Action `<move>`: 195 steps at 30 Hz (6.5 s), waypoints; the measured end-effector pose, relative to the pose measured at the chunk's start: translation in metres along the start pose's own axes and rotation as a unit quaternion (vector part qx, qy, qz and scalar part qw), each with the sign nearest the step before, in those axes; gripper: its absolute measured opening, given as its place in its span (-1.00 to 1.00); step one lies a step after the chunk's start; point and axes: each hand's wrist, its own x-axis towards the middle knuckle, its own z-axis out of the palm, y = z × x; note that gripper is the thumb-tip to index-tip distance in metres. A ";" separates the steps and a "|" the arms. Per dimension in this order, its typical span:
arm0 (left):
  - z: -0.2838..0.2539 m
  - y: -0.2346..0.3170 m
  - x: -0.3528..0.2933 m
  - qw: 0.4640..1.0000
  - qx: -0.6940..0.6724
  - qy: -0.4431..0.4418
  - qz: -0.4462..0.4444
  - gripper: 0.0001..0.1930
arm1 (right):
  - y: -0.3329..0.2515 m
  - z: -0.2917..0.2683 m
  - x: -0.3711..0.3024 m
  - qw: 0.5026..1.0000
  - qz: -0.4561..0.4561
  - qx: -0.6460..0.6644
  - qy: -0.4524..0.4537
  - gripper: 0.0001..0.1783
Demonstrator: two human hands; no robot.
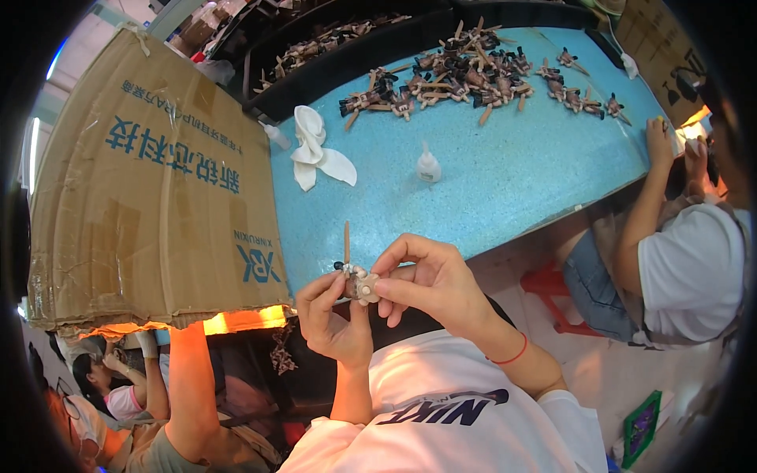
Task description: The person assembles toy figurines by retrieving components from inside a heated cardboard box, applying glue to figurine parts with a bottle, and attaching the pieces together by hand.
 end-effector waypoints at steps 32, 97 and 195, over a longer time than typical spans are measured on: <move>-0.009 0.013 0.023 0.987 -0.121 -0.097 -0.037 -0.58 | -0.009 0.000 -0.012 0.995 -0.029 -0.092 0.007 -0.82; -0.001 0.018 0.018 0.462 -0.714 -0.078 -0.520 -0.59 | -0.012 -0.006 -0.016 0.723 -0.354 -0.585 0.099 -0.51; 0.022 0.036 0.029 0.954 -0.018 -0.298 -0.033 -0.53 | 0.008 -0.041 -0.020 0.959 -0.195 -0.207 0.023 -0.42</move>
